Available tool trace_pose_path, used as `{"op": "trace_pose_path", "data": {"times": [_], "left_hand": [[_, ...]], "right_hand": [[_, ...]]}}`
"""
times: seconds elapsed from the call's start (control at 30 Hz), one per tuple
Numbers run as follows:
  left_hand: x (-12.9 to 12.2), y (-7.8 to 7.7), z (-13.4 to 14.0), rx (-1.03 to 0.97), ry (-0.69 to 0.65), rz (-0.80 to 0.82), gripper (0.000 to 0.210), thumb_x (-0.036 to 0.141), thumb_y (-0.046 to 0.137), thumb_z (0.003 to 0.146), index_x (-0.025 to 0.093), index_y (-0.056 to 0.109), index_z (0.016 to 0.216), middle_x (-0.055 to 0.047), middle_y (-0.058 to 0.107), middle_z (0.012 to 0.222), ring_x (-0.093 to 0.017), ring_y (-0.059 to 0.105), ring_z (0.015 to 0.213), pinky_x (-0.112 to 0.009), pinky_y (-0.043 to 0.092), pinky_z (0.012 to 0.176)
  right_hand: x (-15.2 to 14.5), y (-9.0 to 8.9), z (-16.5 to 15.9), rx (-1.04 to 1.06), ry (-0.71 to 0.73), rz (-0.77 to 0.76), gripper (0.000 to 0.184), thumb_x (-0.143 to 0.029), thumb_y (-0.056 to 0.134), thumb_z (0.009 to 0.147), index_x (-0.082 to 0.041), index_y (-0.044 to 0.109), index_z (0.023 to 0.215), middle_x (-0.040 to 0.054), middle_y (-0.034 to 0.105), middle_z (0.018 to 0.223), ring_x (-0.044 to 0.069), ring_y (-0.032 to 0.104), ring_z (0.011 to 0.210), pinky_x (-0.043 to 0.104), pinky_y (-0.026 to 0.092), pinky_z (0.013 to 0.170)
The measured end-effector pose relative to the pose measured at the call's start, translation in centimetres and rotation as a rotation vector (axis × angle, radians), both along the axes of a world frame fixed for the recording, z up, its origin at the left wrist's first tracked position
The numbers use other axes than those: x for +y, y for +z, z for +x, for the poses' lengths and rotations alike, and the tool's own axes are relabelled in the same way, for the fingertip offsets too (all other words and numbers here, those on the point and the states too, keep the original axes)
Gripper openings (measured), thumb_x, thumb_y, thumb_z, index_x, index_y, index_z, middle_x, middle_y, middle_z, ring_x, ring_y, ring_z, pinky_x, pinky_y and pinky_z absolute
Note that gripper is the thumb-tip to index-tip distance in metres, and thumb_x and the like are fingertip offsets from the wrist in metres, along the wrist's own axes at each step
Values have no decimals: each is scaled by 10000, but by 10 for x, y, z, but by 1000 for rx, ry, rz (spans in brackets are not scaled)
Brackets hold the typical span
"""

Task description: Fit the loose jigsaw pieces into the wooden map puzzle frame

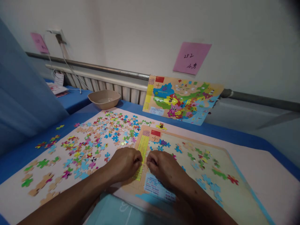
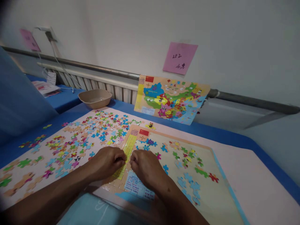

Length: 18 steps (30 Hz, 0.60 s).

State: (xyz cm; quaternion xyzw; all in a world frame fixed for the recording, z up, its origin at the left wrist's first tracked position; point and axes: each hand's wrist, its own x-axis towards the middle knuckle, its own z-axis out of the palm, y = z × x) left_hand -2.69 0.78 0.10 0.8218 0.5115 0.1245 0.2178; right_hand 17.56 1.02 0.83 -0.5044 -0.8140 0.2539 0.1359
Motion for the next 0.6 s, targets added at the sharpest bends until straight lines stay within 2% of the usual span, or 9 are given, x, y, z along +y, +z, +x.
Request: {"op": "trace_pose_path", "data": {"times": [0.13,0.6], "left_hand": [[0,-2,0,-1,-6,3,243,171,527,800,247,752,851,2,756,844,-193,676,800,-301,389,698],[-1,-1,1,2,-1,-8,219,171,543,808,244,748,834,-5,764,850,-199,683,818,-298,390,712]], "right_hand": [[-1,3,-1,0,-17,-21,123,-96,568,815,-187,626,754,-22,650,731,122,516,656,286,241,623],[-1,6,-2,-6,-27,-51,128,-99,556,828,-183,620,755,-15,651,727,127,520,657,291,245,627]]}}
